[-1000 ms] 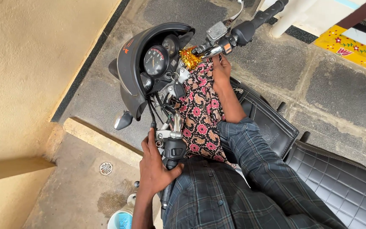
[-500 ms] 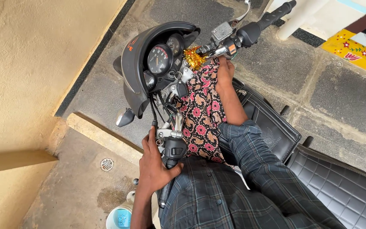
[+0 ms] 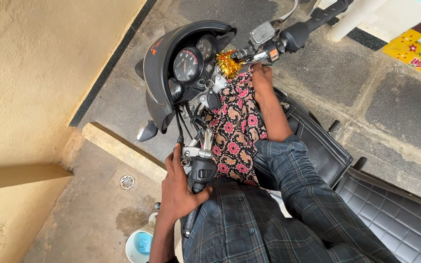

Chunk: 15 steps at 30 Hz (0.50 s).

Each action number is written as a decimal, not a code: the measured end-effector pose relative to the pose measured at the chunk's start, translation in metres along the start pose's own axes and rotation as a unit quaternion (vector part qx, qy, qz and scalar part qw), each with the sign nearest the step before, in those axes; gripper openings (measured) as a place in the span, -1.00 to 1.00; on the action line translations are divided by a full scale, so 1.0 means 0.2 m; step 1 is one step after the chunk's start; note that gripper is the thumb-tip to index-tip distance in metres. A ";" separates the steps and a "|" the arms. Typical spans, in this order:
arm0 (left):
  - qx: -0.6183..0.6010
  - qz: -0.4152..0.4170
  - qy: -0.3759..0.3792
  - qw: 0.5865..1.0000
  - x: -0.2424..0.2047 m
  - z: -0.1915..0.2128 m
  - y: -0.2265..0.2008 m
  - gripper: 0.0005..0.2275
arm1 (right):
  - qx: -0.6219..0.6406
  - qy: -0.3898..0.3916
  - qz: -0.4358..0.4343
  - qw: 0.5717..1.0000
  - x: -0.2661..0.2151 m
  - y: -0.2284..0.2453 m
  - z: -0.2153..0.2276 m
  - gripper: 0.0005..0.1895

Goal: Cleaning and wiping down various parts of a motorcycle using a patterned cloth.

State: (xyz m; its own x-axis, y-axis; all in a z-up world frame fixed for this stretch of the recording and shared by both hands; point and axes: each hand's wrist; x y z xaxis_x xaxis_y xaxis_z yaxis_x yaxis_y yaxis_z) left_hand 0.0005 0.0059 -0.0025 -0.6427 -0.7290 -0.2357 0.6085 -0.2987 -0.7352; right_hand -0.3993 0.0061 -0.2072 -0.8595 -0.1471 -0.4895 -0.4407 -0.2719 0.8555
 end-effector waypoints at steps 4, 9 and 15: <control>-0.003 -0.011 -0.003 1.000 0.00 0.00 0.01 0.19 | -0.022 0.041 0.024 0.999 0.05 -0.05 0.03 -0.47; -0.004 -0.022 -0.005 1.000 0.00 -0.01 0.01 0.19 | 0.016 0.101 0.102 0.990 0.05 -0.08 0.06 -0.64; -0.006 -0.003 0.000 1.000 0.00 0.00 0.00 0.19 | 0.079 0.109 0.112 0.985 0.03 -0.06 0.07 -0.75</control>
State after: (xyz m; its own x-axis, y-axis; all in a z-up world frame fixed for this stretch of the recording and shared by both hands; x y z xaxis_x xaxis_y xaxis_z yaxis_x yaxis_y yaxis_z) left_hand 0.0005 0.0052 -0.0029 -0.6461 -0.7273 -0.2315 0.5990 -0.2952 -0.7444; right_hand -0.4023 0.0227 -0.2184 -0.8714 -0.3910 -0.2963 -0.2966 -0.0612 0.9530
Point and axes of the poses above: each hand's wrist, its own x-axis towards the middle knuckle, its own z-axis out of the back of the hand, y = z × x, and after that the axes turned 6 degrees about -y, right-handed
